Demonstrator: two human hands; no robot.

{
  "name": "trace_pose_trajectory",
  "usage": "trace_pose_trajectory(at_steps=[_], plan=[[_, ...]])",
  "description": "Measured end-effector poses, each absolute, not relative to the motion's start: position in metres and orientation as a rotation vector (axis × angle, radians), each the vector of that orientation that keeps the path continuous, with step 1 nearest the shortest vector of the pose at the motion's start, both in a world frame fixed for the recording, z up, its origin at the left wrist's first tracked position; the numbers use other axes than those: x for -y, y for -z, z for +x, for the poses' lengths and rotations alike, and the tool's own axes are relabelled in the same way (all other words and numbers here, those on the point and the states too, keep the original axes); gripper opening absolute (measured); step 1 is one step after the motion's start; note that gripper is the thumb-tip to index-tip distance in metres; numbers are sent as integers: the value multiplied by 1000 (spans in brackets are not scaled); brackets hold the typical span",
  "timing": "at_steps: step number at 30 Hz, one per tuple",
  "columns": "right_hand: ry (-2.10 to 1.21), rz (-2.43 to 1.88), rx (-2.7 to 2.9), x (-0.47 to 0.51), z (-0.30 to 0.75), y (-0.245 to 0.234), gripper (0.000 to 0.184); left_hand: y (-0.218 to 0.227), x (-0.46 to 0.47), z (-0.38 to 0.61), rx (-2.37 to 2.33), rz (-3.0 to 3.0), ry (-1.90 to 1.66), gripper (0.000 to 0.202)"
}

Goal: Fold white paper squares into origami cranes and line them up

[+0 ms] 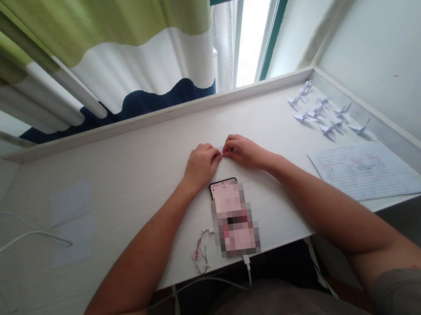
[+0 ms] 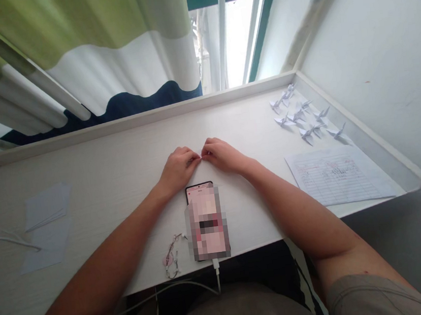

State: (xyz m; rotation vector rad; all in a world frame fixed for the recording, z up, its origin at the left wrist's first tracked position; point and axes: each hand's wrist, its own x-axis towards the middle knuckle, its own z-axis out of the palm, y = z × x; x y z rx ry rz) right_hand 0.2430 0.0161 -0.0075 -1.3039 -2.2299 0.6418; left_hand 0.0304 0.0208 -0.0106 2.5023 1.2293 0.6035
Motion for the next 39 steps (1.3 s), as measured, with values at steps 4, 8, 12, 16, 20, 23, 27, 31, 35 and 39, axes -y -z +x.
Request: trace_pose_trajectory(at_steps=[4, 8, 12, 16, 20, 23, 27, 31, 35, 39], plan=[[-676, -1401, 2094, -19, 238, 11, 12, 10, -21, 33, -1283, 2434, -620, 18], [-758, -1512, 1985, -20, 235, 9, 12, 12, -22, 34, -1325, 2324, -669, 15], [-788, -1541, 1936, -21, 235, 7, 13, 15, -22, 33, -1366, 2227, -740, 13], [-776, -1581, 1893, -22, 234, 4, 11, 14, -23, 33, -1377, 2177, -760, 13], [-821, -1627, 1861, -22, 232, -1, 9, 10, -25, 33, -1391, 2120, -724, 13], [-869, -1632, 1836, -22, 232, -5, 10, 10, -25, 33, -1402, 2096, -727, 15], [-885, -1649, 1788, -22, 231, -6, 9, 13, -25, 35, -1431, 2105, -754, 17], [-911, -1655, 1758, -22, 230, -6, 9, 16, -27, 37, -1449, 2091, -765, 16], [-946, -1650, 1703, -22, 230, -6, 6, 16, -30, 38, -1451, 2047, -753, 15], [-977, -1663, 1632, -21, 229, -6, 6, 13, -29, 39, -1484, 2013, -735, 14]])
